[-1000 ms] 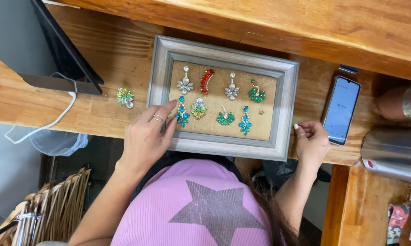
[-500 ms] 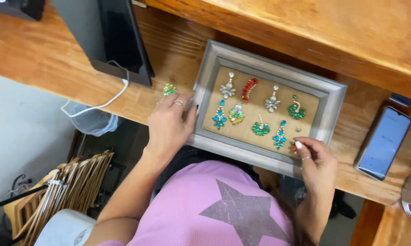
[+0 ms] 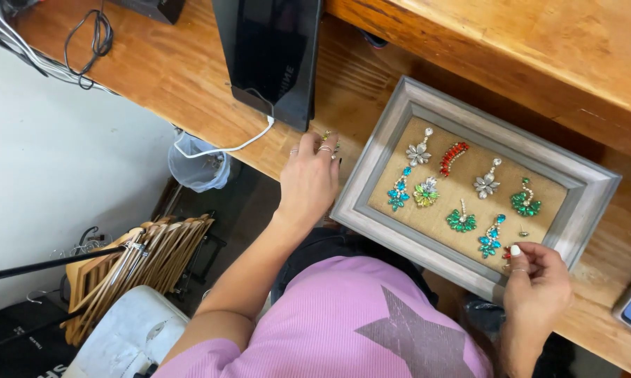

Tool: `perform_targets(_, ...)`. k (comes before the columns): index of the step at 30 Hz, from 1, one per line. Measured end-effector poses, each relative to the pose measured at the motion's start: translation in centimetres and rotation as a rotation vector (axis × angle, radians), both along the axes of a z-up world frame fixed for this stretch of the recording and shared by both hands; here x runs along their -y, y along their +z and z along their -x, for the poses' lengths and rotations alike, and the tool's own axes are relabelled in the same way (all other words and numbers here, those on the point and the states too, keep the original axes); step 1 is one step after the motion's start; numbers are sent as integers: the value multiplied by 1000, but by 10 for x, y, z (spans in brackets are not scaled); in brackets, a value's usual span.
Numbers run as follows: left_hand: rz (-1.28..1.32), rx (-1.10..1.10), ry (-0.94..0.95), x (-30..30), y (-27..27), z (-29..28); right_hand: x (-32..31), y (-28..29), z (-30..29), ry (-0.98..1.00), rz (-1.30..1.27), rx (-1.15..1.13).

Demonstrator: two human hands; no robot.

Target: Arranging various pieces of colorful jewelry, including earrings and brooches, inside a small silver picture frame on a wooden table.

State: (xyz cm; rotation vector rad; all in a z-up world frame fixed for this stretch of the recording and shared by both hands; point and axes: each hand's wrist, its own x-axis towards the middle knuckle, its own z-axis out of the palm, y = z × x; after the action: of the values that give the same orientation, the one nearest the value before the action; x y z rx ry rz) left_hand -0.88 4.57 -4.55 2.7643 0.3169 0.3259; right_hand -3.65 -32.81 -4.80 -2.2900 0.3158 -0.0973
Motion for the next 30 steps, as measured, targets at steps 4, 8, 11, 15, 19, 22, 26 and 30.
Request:
perform_targets(4,-36,59,-1,-5,-18,-8,-4,2,-1,-49,30,-1)
perform_targets(8,147,70,-4,-8,-23,-15,-4,-2,-4,-9,91,46)
perform_targets(11,329,109,-44,-9,-16,-13,-11,4,-3,-39,53,71)
perform_targets(15,461,263,-142,-3,6,-5,-25,15,3,-147,-19,119)
perform_targets(19,694,290,-293,35,38,0,-33,17,8,-121,65,346)
perform_targets(22,851,156,-402,76,33,2,-34,8,7,-67,0,468)
perform_targets(26,769,88,-588,108,25,-4,-46,15,9,-27,-29,483)
perform_targets(30,448,220,-645,121,3,-15,-50,20,15,-27,-31,455)
